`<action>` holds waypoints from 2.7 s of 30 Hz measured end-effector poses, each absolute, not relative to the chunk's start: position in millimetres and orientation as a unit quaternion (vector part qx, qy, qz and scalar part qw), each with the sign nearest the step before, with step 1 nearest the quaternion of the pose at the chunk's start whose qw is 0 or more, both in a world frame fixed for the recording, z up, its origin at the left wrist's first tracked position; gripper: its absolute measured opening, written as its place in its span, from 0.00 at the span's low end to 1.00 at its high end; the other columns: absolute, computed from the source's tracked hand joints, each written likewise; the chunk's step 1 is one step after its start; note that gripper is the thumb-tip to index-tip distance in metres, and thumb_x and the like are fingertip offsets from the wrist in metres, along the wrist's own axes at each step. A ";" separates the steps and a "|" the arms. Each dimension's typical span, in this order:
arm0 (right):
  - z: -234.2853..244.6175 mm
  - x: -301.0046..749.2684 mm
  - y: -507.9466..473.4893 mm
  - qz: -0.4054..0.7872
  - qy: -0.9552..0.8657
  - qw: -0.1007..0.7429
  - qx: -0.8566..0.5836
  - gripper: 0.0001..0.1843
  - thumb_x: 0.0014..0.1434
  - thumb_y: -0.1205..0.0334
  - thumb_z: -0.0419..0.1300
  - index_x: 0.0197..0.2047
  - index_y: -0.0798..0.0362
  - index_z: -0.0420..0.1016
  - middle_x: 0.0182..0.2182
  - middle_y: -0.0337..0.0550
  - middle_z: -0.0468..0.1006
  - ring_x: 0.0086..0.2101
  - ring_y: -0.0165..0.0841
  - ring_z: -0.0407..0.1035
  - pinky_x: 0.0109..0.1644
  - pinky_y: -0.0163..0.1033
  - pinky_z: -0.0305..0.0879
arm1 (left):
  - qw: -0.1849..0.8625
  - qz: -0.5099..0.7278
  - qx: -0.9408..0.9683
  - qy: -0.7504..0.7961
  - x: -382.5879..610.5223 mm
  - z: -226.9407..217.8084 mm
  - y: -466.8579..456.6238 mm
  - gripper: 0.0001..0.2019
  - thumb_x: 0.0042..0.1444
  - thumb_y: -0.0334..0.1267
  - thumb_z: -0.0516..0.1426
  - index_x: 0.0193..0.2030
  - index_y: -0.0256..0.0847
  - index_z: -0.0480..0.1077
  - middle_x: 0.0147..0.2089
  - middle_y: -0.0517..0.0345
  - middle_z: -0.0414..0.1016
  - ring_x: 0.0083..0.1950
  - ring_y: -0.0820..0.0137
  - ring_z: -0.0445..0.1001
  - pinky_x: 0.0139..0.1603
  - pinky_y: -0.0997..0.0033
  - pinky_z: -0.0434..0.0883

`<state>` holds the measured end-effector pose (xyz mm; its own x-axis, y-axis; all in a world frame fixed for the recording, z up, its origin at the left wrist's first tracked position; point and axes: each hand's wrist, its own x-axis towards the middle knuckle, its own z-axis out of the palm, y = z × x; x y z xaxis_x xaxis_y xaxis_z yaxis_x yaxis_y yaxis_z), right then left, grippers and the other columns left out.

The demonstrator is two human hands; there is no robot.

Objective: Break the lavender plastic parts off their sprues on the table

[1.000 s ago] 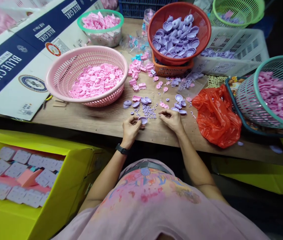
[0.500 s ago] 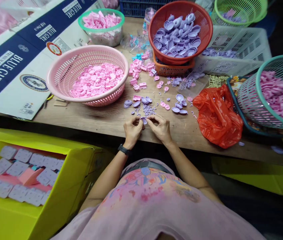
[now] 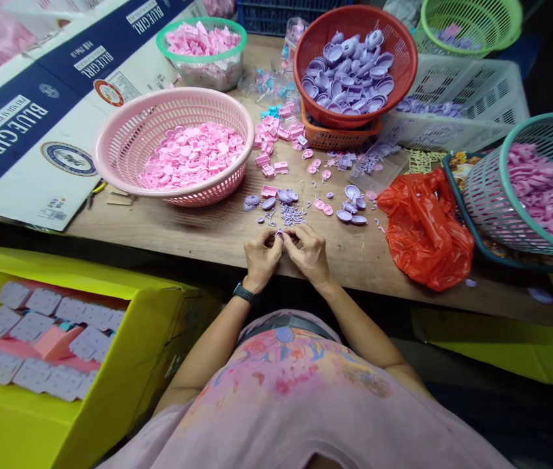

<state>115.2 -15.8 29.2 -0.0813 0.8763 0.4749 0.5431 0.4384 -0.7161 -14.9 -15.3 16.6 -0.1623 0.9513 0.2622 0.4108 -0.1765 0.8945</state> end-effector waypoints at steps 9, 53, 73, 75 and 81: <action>31.2 113.7 -17.1 0.172 -0.709 0.451 -0.513 0.04 0.64 0.67 0.60 0.37 0.52 0.77 0.34 0.43 0.77 0.33 0.33 0.72 0.41 0.37 0.70 | 0.094 0.420 0.694 0.577 -17.6 5.3 -16.0 0.08 0.64 0.35 0.55 0.41 0.40 0.76 0.38 0.51 0.83 0.36 0.67 0.80 0.38 0.71 0.71; 11.0 219.8 47.3 -0.011 -0.632 0.461 -0.623 0.08 0.65 0.62 0.60 0.43 0.51 0.80 0.42 0.50 0.77 0.45 0.42 0.72 0.54 0.48 0.68 | 0.121 0.387 0.691 0.598 -42.8 -8.6 64.9 0.07 0.59 0.37 0.59 0.31 0.41 0.74 0.39 0.51 0.76 0.47 0.59 0.73 0.53 0.59 0.69; -2.0 188.0 36.9 0.173 -0.755 0.370 -0.513 0.08 0.61 0.62 0.62 0.30 0.52 0.75 0.30 0.42 0.75 0.33 0.34 0.69 0.42 0.41 0.68 | 0.131 0.371 0.703 0.593 -43.5 -13.1 59.5 0.05 0.55 0.37 0.61 0.38 0.42 0.77 0.44 0.50 0.73 0.53 0.56 0.71 0.57 0.55 0.68; -0.4 186.0 36.1 0.189 -0.734 0.394 -0.519 0.08 0.62 0.60 0.61 0.32 0.52 0.75 0.30 0.42 0.77 0.31 0.33 0.71 0.39 0.39 0.69 | 0.128 0.383 0.702 0.586 -44.4 -9.4 58.2 0.04 0.56 0.38 0.62 0.36 0.42 0.77 0.43 0.50 0.73 0.52 0.58 0.71 0.56 0.56 0.68; -1.1 179.0 33.0 0.344 -0.589 0.490 -0.543 0.15 0.59 0.48 0.66 0.35 0.51 0.78 0.25 0.39 0.80 0.26 0.34 0.77 0.33 0.39 0.76 | 0.164 0.463 0.675 0.551 -46.2 1.5 53.1 0.06 0.61 0.38 0.56 0.37 0.41 0.74 0.36 0.56 0.74 0.36 0.69 0.72 0.41 0.69 0.70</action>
<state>179.0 33.0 -1.1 0.0699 0.9767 0.2030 0.3030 0.1731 -0.9371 -46.2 53.1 1.5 -0.0353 0.8951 0.4444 0.5919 -0.3396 0.7310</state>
